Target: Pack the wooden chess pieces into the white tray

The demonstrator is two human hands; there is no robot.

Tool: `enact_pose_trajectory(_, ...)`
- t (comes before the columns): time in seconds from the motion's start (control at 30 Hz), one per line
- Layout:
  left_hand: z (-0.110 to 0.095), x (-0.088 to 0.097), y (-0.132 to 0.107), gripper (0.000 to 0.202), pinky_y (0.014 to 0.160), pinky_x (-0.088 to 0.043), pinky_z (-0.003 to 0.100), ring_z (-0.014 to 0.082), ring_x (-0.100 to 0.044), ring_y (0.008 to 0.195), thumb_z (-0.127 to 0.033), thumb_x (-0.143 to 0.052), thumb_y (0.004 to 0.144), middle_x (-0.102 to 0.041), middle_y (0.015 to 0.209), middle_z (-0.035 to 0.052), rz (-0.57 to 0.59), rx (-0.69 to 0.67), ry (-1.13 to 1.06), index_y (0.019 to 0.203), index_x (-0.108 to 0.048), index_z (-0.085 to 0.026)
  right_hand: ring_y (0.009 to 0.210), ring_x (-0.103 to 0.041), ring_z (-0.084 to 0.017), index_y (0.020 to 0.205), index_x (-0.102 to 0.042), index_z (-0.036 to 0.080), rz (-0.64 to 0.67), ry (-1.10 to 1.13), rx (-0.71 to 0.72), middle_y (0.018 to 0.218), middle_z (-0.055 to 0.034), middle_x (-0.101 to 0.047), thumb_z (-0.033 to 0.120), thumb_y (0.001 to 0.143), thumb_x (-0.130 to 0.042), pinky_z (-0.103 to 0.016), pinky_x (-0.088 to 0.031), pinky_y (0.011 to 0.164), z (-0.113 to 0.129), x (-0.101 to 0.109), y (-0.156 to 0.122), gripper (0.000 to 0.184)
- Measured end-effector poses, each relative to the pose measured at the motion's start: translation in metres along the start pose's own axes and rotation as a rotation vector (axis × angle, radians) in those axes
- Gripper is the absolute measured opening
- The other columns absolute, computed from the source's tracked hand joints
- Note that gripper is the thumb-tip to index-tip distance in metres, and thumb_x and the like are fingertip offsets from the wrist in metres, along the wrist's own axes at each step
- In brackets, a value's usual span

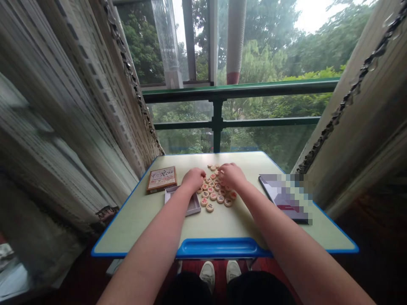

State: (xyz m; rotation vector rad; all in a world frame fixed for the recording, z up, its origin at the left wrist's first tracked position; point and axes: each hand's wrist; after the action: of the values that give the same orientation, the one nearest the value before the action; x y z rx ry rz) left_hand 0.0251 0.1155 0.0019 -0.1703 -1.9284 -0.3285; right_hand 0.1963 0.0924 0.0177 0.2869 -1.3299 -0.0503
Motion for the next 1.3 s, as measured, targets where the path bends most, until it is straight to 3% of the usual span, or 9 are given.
enact_pose_trajectory(0.1,0.001,0.003,-0.001,0.030,0.088,-0.045,0.028,0.0204,-0.061,0.099,-0.021,-0.047,0.079,-0.067,0.108,0.0071,0.015,-0.031,0.059,0.098,-0.069,-0.021,0.098,-0.051,-0.023,0.102,-0.069,0.020,-0.077,0.048,-0.048,0.108,-0.0059,-0.067,0.024,0.087,-0.041,-0.029,-0.037,0.083,0.007,0.003,0.002,0.033)
enact_pose_trajectory(0.27,0.003,0.008,-0.002,0.028,0.083,-0.045,0.032,0.0246,-0.060,0.097,-0.039,-0.050,0.081,-0.068,0.101,0.0097,0.060,-0.070,0.148,0.090,-0.071,-0.022,0.093,-0.049,-0.023,0.091,-0.072,0.023,-0.107,0.037,0.109,0.097,-0.0048,-0.068,0.028,0.085,-0.047,-0.030,-0.037,0.080,0.014,-0.005,-0.009,0.027)
enact_pose_trajectory(0.47,0.002,0.007,0.000,0.020,0.069,-0.046,0.026,0.0175,-0.064,0.075,-0.036,-0.062,0.074,-0.071,0.083,0.0052,0.008,0.021,-0.188,0.082,-0.068,-0.019,0.095,-0.049,-0.023,0.108,-0.067,0.021,-0.060,0.072,0.096,0.105,-0.0062,-0.066,0.030,0.085,-0.047,-0.031,-0.036,0.085,0.010,-0.004,-0.008,0.032)
enact_pose_trajectory(0.6,0.001,0.007,0.000,0.019,0.064,-0.045,0.024,0.0159,-0.063,0.072,-0.035,-0.066,0.070,-0.070,0.079,0.0043,-0.076,0.041,-0.334,0.077,-0.066,-0.017,0.097,-0.049,-0.025,0.111,-0.065,0.021,-0.032,0.004,0.089,0.110,-0.0067,-0.065,0.026,0.085,-0.044,-0.033,-0.036,0.083,0.010,-0.006,-0.008,0.034)
enact_pose_trajectory(0.83,0.005,0.010,0.002,0.017,0.067,-0.044,0.027,0.0179,-0.060,0.079,-0.033,-0.056,0.078,-0.068,0.088,0.0072,-0.314,0.158,-0.240,0.080,-0.060,-0.017,0.108,-0.044,-0.026,0.107,-0.067,0.027,0.061,-0.051,0.163,0.117,-0.0006,-0.063,0.033,0.090,-0.039,-0.036,-0.032,0.089,0.009,-0.012,-0.012,0.033)
enact_pose_trajectory(1.07,0.000,0.013,0.000,0.016,0.067,-0.043,0.026,0.0162,-0.061,0.074,-0.034,-0.053,0.079,-0.067,0.081,0.0038,-0.389,0.153,-0.265,0.080,-0.057,-0.019,0.107,-0.043,-0.025,0.116,-0.063,0.027,0.035,-0.048,0.164,0.126,-0.0017,-0.058,0.032,0.090,-0.038,-0.036,-0.032,0.089,0.003,-0.013,-0.007,0.037)
enact_pose_trajectory(1.2,-0.001,0.019,-0.003,0.019,0.071,-0.044,0.029,0.0191,-0.063,0.082,-0.034,-0.051,0.079,-0.069,0.090,0.0059,-0.309,0.242,-0.208,0.089,-0.059,-0.020,0.105,-0.044,-0.025,0.107,-0.067,0.029,0.064,-0.084,0.164,0.119,-0.0008,-0.062,0.029,0.088,-0.039,-0.036,-0.032,0.088,0.002,-0.015,-0.006,0.034)
enact_pose_trajectory(1.3,0.003,0.027,-0.007,0.030,0.080,-0.043,0.038,0.0278,-0.061,0.098,-0.029,-0.055,0.076,-0.067,0.104,0.0128,-0.165,0.480,-0.033,0.105,-0.058,-0.020,0.100,-0.045,-0.024,0.100,-0.070,0.027,0.047,-0.090,0.161,0.116,-0.0012,-0.062,0.027,0.085,-0.042,-0.033,-0.033,0.085,0.002,-0.014,-0.005,0.031)
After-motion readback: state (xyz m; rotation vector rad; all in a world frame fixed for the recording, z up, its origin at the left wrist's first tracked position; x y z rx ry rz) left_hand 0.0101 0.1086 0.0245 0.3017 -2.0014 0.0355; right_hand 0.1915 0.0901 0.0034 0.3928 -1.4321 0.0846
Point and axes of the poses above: each hand's wrist, its own y-axis towards the middle knuckle, its own x-axis out of the back of the hand, z = x × y
